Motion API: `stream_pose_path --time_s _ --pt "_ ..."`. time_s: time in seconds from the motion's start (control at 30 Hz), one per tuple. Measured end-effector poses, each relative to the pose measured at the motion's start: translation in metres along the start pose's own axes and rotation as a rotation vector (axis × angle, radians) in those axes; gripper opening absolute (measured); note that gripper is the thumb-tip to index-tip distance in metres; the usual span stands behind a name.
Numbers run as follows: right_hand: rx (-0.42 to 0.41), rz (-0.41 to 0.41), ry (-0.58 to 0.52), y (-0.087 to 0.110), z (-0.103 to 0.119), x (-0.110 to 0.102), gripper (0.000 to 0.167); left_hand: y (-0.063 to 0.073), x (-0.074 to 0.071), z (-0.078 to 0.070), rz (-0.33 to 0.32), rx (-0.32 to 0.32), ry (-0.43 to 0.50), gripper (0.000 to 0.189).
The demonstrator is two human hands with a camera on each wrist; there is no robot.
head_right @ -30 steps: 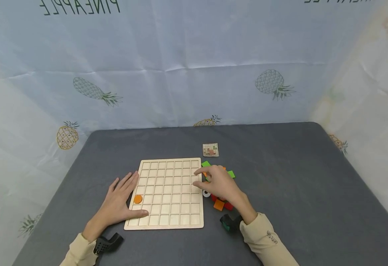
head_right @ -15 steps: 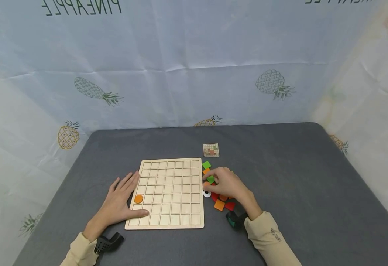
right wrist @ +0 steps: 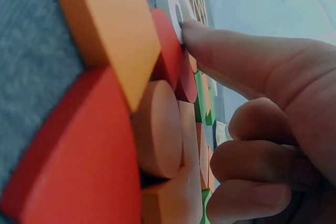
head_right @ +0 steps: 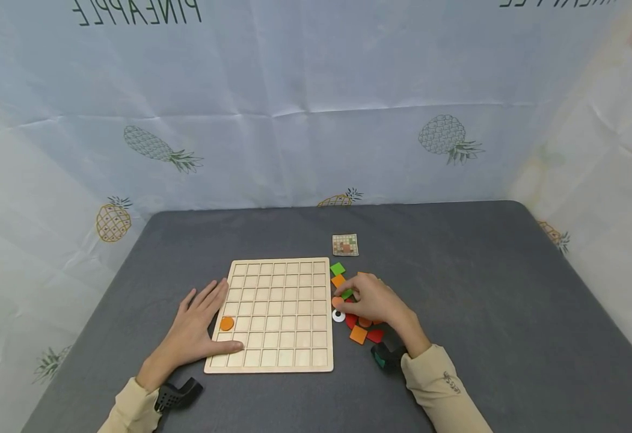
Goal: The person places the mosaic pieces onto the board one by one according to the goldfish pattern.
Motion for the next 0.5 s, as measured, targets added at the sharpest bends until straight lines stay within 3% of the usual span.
stream_pose_path --time_s 0.23,0.5 --pt "-0.027 -0.020 0.034 -0.0010 -0.0021 0.0030 0.025 -0.0006 -0.0007 -0.0001 0.001 -0.002 -0.009 0.139" --pt "0.028 -0.098 0.134 -0.0028 0.0003 0.0061 0.025 -0.0010 0.0000 -0.0001 -0.006 0.001 -0.009 0.139"
Point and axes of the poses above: each hand's wrist, its own y-axis away from the middle knuckle, its own x-axis out of the palm, z = x × y, the point moved 1 cm from there along -y, towards the middle knuckle, and after that the axes turned 7 degrees about -x, right-handed, at the moved point
